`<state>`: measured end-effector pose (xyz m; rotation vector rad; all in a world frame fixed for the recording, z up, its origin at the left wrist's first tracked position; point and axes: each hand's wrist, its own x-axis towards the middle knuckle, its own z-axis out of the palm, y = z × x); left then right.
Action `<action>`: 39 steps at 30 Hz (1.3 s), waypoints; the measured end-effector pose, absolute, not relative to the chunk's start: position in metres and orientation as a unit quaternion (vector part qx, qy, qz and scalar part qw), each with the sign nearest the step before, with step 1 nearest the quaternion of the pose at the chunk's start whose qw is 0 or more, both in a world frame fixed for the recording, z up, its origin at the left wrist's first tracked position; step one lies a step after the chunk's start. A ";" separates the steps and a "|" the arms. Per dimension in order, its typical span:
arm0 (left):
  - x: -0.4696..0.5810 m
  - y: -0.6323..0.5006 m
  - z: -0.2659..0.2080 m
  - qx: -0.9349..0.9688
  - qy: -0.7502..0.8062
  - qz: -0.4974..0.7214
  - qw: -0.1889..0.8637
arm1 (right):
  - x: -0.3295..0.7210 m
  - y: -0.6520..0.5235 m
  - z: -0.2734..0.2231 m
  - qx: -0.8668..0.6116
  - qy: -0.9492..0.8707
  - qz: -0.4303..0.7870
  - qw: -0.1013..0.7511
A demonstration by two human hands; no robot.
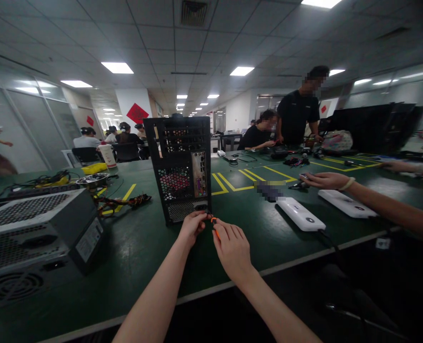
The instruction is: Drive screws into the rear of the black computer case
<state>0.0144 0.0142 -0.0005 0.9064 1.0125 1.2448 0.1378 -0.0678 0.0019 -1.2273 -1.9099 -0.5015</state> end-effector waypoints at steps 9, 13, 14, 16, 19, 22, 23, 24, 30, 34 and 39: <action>0.014 0.015 0.000 0.389 0.445 0.539 0.600 | 0.139 -0.073 0.010 -0.527 -0.747 -0.180 0.363; 0.014 0.014 0.001 0.388 0.452 0.541 0.593 | 0.134 -0.075 0.019 -0.526 -0.761 -0.217 0.312; 0.014 0.014 0.001 0.388 0.451 0.541 0.595 | 0.133 -0.075 0.022 -0.525 -0.764 -0.226 0.300; 0.013 0.015 -0.001 0.388 0.449 0.541 0.596 | 0.133 -0.073 0.026 -0.528 -0.764 -0.240 0.283; 0.012 0.016 -0.002 0.388 0.450 0.541 0.595 | 0.135 -0.072 0.030 -0.550 -0.751 -0.242 0.274; 0.012 0.016 -0.003 0.390 0.447 0.539 0.598 | 0.138 -0.074 0.032 -0.572 -0.745 -0.213 0.268; 0.012 0.016 -0.003 0.390 0.446 0.538 0.599 | 0.138 -0.075 0.033 -0.575 -0.748 -0.201 0.265; 0.012 0.016 -0.003 0.389 0.446 0.539 0.600 | 0.138 -0.077 0.034 -0.576 -0.751 -0.192 0.260; 0.011 0.016 -0.003 0.381 0.448 0.540 0.603 | 0.135 -0.080 0.041 -0.588 -0.756 -0.178 0.225; 0.011 0.015 -0.002 0.380 0.448 0.539 0.604 | 0.136 -0.078 0.039 -0.588 -0.757 -0.175 0.223; 0.012 0.012 0.003 0.376 0.457 0.539 0.600 | 0.140 -0.075 0.036 -0.566 -0.774 -0.204 0.198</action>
